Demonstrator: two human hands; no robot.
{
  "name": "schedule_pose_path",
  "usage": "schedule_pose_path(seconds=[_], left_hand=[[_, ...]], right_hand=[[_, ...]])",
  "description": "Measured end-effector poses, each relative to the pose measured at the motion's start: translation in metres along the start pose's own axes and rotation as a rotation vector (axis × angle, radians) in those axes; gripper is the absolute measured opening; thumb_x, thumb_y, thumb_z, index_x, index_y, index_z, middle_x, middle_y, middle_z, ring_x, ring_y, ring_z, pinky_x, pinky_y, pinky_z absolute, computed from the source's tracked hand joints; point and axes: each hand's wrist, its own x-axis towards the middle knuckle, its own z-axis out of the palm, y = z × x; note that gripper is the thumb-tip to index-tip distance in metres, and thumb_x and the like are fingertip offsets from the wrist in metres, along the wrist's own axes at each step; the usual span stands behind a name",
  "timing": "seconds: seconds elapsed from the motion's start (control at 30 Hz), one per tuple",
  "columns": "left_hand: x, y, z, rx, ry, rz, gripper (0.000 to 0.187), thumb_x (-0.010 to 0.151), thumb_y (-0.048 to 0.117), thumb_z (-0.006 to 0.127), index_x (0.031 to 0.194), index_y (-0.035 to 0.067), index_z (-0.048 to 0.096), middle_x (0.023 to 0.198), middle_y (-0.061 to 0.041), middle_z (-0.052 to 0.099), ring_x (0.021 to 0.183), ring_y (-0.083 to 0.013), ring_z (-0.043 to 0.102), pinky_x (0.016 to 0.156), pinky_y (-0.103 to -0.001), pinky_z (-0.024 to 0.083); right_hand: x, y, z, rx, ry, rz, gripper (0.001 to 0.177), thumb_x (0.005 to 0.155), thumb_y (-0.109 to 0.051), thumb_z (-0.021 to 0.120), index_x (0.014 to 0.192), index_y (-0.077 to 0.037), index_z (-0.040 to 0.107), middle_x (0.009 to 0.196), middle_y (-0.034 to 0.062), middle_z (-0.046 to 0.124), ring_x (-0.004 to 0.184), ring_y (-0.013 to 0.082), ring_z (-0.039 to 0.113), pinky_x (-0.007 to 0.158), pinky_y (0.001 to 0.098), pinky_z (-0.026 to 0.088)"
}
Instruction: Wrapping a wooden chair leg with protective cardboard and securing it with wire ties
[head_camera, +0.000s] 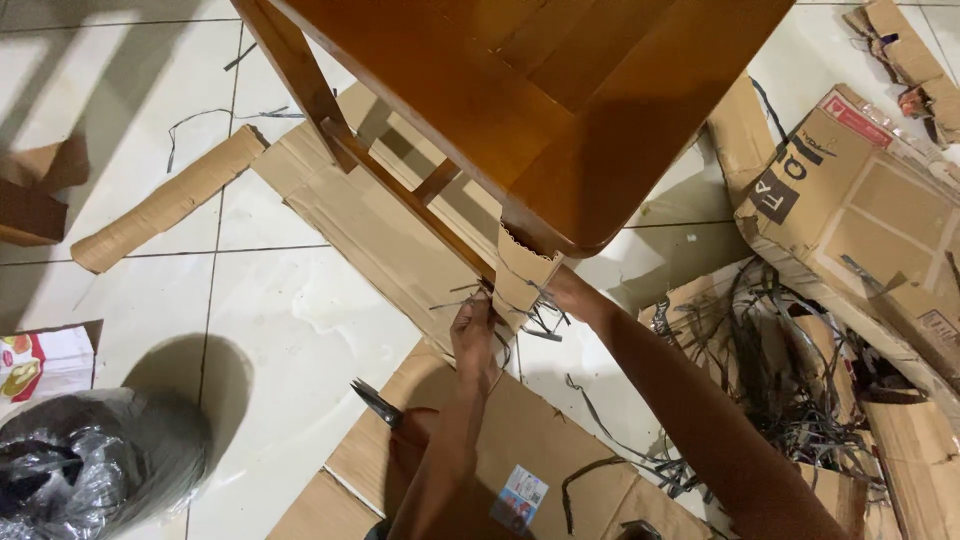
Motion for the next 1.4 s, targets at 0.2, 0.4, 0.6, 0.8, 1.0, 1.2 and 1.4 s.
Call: schedule_pose_path(seconds=[0.2,0.4,0.6,0.8,1.0,1.2,1.4], left_hand=[[-0.060,0.050,0.029,-0.087,0.033,-0.063,0.023,0.097,0.018,0.072,0.106,-0.003,0.071,0.103,-0.022,0.075,0.097,-0.0314,0.073,0.089,-0.048,0.058],[-0.072,0.055,0.039,-0.119,0.069,0.039,0.011,0.097,0.014,0.073,0.099,0.004,0.072,0.104,-0.010,0.074,0.106,-0.0216,0.068,0.105,-0.041,0.049],[-0.072,0.020,0.022,-0.164,0.094,0.074,0.016,0.097,0.015,0.074,0.095,0.000,0.070,0.109,-0.015,0.075,0.109,-0.0253,0.070,0.099,-0.041,0.054],[-0.105,0.035,0.039,-0.085,0.185,0.035,0.015,0.093,0.017,0.077,0.087,0.007,0.068,0.074,-0.010,0.069,0.060,-0.0168,0.065,0.051,-0.026,0.050],[-0.081,-0.007,0.001,-0.053,0.049,-0.091,0.014,0.096,0.020,0.072,0.087,0.012,0.065,0.063,-0.019,0.064,0.042,-0.0233,0.056,0.037,-0.029,0.036],[-0.114,0.056,0.021,0.201,-0.040,-0.194,0.016,0.092,0.022,0.076,0.082,0.013,0.067,0.068,-0.012,0.070,0.048,-0.0175,0.058,0.041,-0.024,0.037],[-0.099,0.040,-0.003,0.175,-0.094,-0.257,0.015,0.090,0.021,0.079,0.091,0.011,0.068,0.092,-0.015,0.078,0.067,-0.0211,0.072,0.048,-0.028,0.052]], right_hand=[[0.018,0.066,0.021,0.011,-0.023,-0.016,0.029,0.089,-0.028,0.074,0.117,-0.036,0.075,0.107,-0.0051,0.073,0.095,0.0176,0.075,0.078,0.0318,0.060],[-0.084,-0.038,-0.006,0.093,0.091,-0.118,0.011,0.099,-0.014,0.065,0.104,-0.017,0.075,0.080,0.0046,0.076,0.066,0.0171,0.072,0.060,0.0286,0.056],[-0.129,-0.031,0.027,0.233,0.111,-0.075,0.020,0.099,-0.011,0.061,0.115,-0.008,0.072,0.093,0.0119,0.077,0.077,0.0222,0.076,0.071,0.0348,0.060],[-0.159,-0.053,0.032,0.253,0.061,-0.039,0.018,0.100,-0.008,0.057,0.112,-0.006,0.070,0.088,0.0144,0.076,0.074,0.0223,0.074,0.064,0.0348,0.057],[-0.169,-0.052,0.042,0.064,-0.028,-0.163,0.012,0.098,-0.011,0.061,0.105,-0.013,0.070,0.076,0.0099,0.073,0.057,0.0219,0.066,0.049,0.0340,0.053],[-0.191,-0.082,0.035,0.008,-0.087,-0.296,0.014,0.097,-0.002,0.056,0.099,-0.010,0.066,0.076,0.0115,0.072,0.064,0.0281,0.069,0.056,0.0393,0.056],[-0.201,-0.103,0.028,-0.109,-0.140,-0.442,0.014,0.093,0.004,0.057,0.098,-0.009,0.061,0.076,0.0148,0.070,0.063,0.0340,0.067,0.056,0.0463,0.055]])
